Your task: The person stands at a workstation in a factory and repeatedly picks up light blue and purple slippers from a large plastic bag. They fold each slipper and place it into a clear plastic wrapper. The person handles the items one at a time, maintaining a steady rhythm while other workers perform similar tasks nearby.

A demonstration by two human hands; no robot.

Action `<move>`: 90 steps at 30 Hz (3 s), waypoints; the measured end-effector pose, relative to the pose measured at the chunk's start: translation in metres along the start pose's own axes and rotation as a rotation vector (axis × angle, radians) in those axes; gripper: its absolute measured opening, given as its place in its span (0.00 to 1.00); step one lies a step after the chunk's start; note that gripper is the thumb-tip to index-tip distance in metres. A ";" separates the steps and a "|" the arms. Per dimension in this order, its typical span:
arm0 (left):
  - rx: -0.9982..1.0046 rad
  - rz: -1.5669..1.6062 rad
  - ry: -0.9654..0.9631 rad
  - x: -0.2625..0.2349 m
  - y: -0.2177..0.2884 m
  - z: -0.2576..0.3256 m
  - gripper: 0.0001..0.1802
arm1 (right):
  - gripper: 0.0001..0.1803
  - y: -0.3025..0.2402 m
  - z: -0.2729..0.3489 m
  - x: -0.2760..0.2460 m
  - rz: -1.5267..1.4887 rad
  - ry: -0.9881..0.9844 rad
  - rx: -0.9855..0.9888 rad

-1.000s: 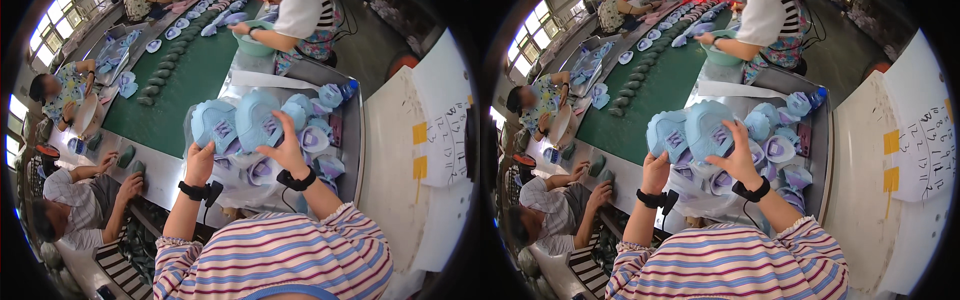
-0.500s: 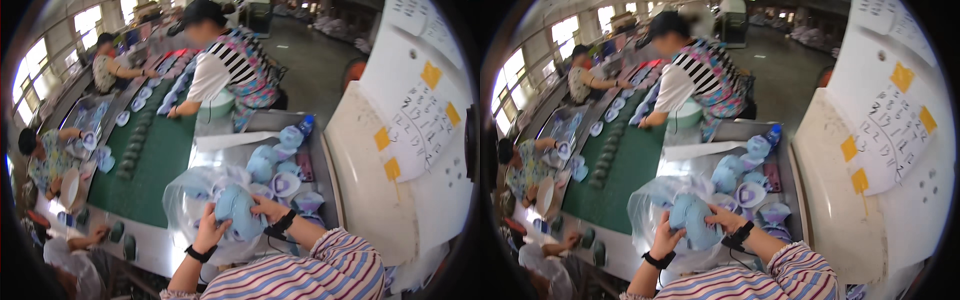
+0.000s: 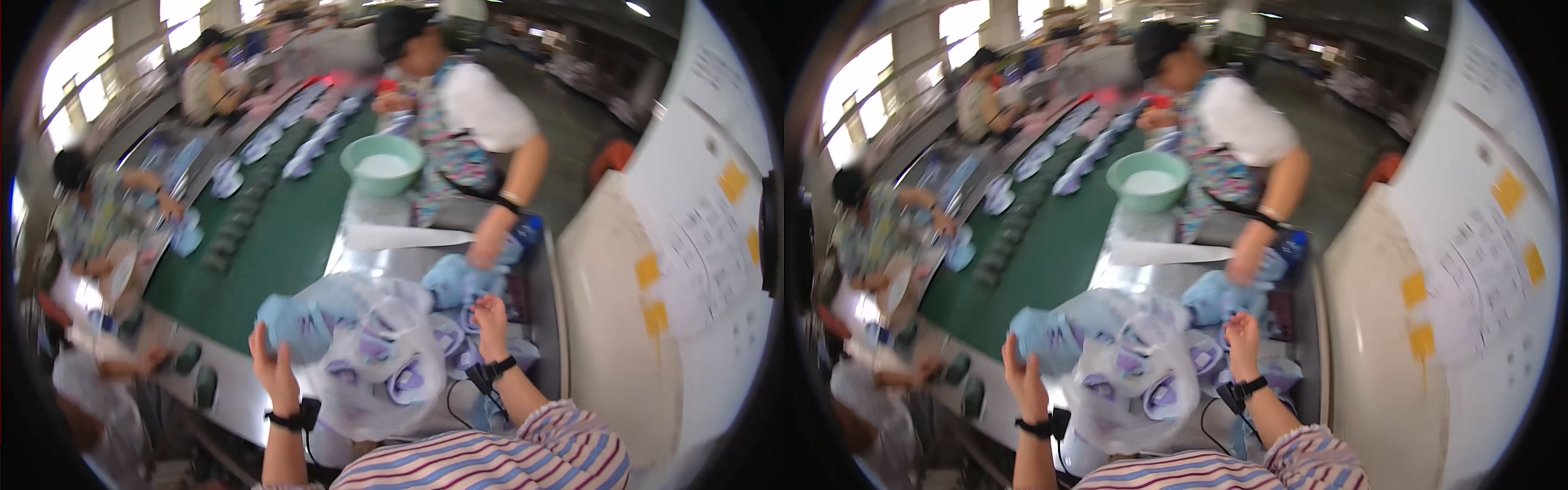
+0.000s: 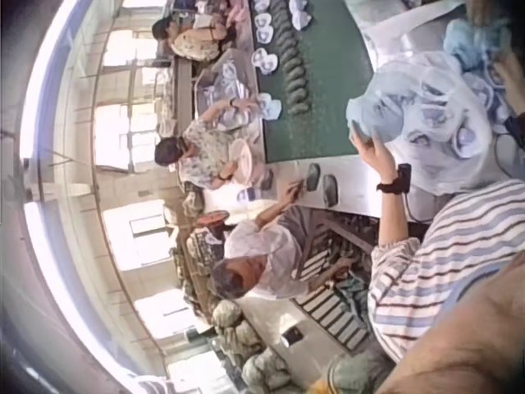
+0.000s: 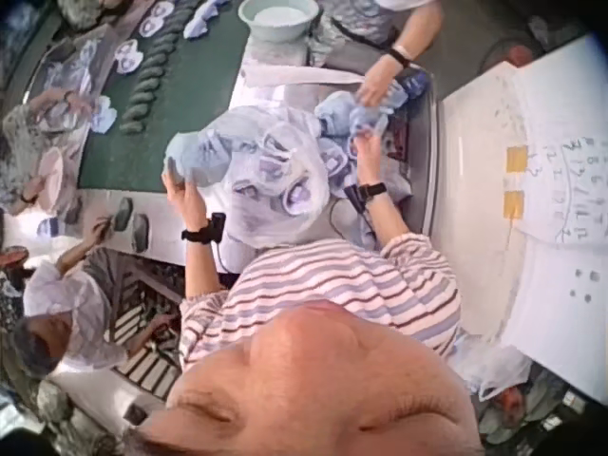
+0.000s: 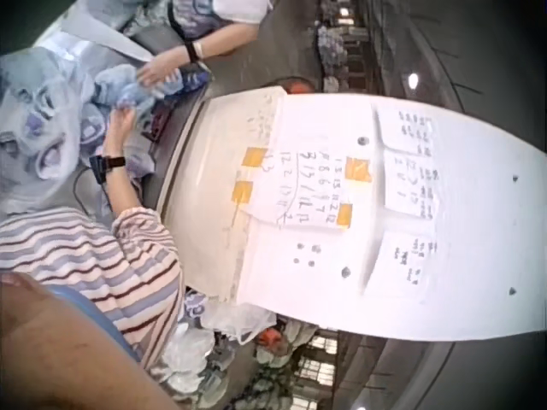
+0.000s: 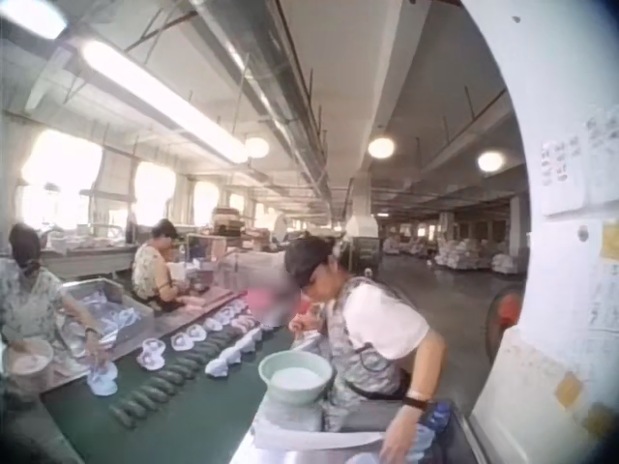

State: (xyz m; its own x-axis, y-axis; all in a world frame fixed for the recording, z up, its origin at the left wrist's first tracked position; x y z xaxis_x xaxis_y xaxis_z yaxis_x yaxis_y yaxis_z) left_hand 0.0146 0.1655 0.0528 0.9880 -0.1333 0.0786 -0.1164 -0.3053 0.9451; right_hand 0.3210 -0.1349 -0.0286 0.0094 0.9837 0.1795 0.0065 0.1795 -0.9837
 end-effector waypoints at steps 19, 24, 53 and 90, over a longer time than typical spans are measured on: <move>-0.079 0.137 0.498 -0.161 -0.112 -0.278 0.22 | 0.06 0.055 0.128 0.095 0.265 -0.774 0.437; -0.317 0.088 0.103 -0.083 -0.114 -0.244 0.19 | 0.07 0.052 0.147 0.104 0.289 -0.878 0.470; 0.030 -0.819 -0.621 0.153 -0.301 -0.031 0.54 | 0.24 0.126 0.134 0.159 1.241 -1.281 -0.790; -0.754 0.307 -0.476 0.039 -0.029 0.086 0.29 | 0.22 0.028 0.117 0.065 -0.385 -0.707 0.920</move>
State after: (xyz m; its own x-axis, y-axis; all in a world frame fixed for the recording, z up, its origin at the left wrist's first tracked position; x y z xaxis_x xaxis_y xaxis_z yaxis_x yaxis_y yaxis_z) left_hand 0.0475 0.0882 0.0015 0.7603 -0.5284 0.3778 -0.1037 0.4754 0.8736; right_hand 0.2051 -0.0646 -0.0455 -0.3846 0.6024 0.6994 -0.8236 0.1182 -0.5547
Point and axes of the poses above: each hand's wrist, its own z-axis away from the middle knuckle, its own x-axis out of the palm, y = z × x, the point moved 6 cm from there along -z, towards the middle knuckle, and after that the axes turned 15 degrees about y, right-handed, at the moved point
